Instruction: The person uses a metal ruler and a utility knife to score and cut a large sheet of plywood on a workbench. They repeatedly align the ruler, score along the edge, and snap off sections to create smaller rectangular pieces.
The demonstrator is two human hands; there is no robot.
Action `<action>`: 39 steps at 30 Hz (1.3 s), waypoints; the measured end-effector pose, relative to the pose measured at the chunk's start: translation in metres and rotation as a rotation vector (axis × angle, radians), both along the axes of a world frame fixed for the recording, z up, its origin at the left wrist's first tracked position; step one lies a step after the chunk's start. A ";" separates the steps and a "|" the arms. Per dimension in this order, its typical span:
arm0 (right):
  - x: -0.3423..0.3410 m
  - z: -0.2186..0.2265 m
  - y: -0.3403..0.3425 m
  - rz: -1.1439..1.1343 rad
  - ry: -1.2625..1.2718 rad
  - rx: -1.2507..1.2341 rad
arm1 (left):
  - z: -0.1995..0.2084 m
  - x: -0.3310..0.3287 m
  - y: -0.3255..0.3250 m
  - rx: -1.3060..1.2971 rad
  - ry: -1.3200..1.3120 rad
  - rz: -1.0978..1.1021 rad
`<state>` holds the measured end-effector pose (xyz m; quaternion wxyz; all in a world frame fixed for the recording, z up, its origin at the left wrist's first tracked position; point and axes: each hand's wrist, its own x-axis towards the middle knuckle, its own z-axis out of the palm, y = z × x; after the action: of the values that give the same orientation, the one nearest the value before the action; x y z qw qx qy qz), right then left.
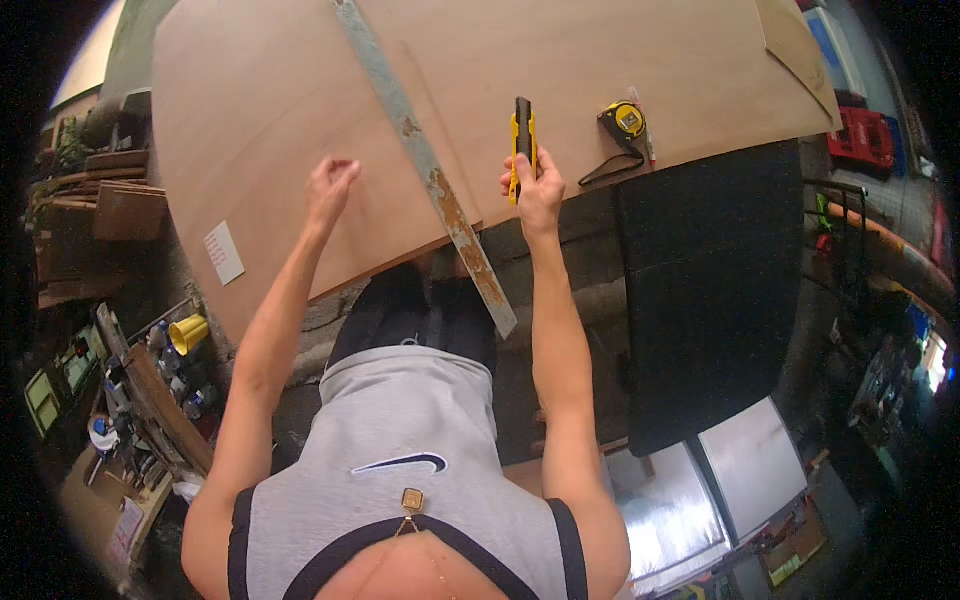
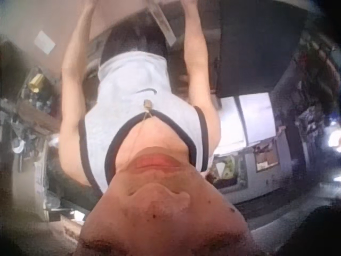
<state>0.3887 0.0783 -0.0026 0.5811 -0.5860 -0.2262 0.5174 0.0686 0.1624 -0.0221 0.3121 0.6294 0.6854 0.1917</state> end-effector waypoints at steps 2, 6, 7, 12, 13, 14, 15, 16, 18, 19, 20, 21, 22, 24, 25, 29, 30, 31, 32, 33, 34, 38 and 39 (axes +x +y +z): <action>0.000 -0.012 0.019 -0.072 -0.098 -0.117 | -0.011 0.026 0.043 0.089 0.036 0.017; 0.003 -0.018 0.037 -0.086 -0.577 -0.369 | -0.036 0.067 0.106 0.227 0.227 0.116; 0.007 -0.028 0.037 -0.076 -0.744 -0.363 | -0.042 0.079 0.115 0.274 0.313 0.129; 0.000 -0.025 0.022 -0.019 -1.196 -0.292 | -0.075 0.091 0.118 0.434 0.294 0.105; -0.002 -0.025 0.019 -0.017 -1.287 -0.291 | -0.074 0.089 0.119 0.422 0.292 0.092; -0.005 -0.026 0.015 -0.012 -1.377 -0.288 | -0.073 0.087 0.121 0.410 0.291 0.080; -0.011 -0.022 0.013 -0.101 -1.430 -0.232 | -0.069 0.086 0.124 0.425 0.302 0.063; -0.017 -0.022 0.004 -0.109 -1.409 -0.221 | -0.072 0.085 0.123 0.432 0.318 0.054; -0.033 -0.018 -0.023 -0.137 -1.370 -0.202 | -0.072 0.085 0.123 0.420 0.314 0.046; -0.044 -0.016 -0.039 -0.095 -1.332 -0.214 | -0.070 0.090 0.126 0.408 0.289 0.042; -0.056 -0.015 -0.054 -0.037 -1.288 -0.217 | -0.067 0.090 0.127 0.391 0.275 0.052; -0.071 -0.014 -0.066 0.035 -1.260 -0.205 | -0.066 0.083 0.125 0.410 0.310 0.066; -0.085 -0.014 -0.077 0.091 -1.234 -0.205 | -0.065 0.082 0.126 0.430 0.336 0.062; -0.106 -0.014 -0.092 0.187 -1.071 -0.208 | -0.052 0.078 0.128 0.411 0.378 0.093; -0.111 -0.015 -0.096 0.197 -1.038 -0.203 | -0.044 0.087 0.129 0.367 0.383 0.105; -0.108 -0.031 -0.090 0.141 -0.801 -0.114 | -0.045 0.093 0.132 0.347 0.403 0.114; -0.105 -0.034 -0.090 0.166 -0.780 -0.095 | -0.044 0.093 0.133 0.342 0.403 0.117; -0.103 -0.039 -0.091 0.192 -0.760 -0.077 | -0.041 0.094 0.132 0.353 0.381 0.116; -0.101 -0.041 -0.092 0.216 -0.739 -0.059 | -0.045 0.093 0.132 0.372 0.393 0.115; -0.099 -0.042 -0.094 0.239 -0.701 -0.080 | -0.047 0.092 0.132 0.392 0.407 0.118; -0.098 -0.043 -0.094 0.227 -0.684 -0.059 | -0.050 0.092 0.132 0.412 0.420 0.120; -0.096 -0.047 -0.094 0.198 -0.553 -0.066 | -0.052 0.090 0.131 0.425 0.375 0.128; -0.096 -0.048 -0.096 0.195 -0.507 -0.092 | -0.052 0.090 0.131 0.431 0.374 0.129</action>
<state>0.2922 -0.0173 -0.0508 0.4261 -0.6980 -0.3961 0.4176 0.1589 0.2932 -0.0740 0.0265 0.6607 0.7131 0.2329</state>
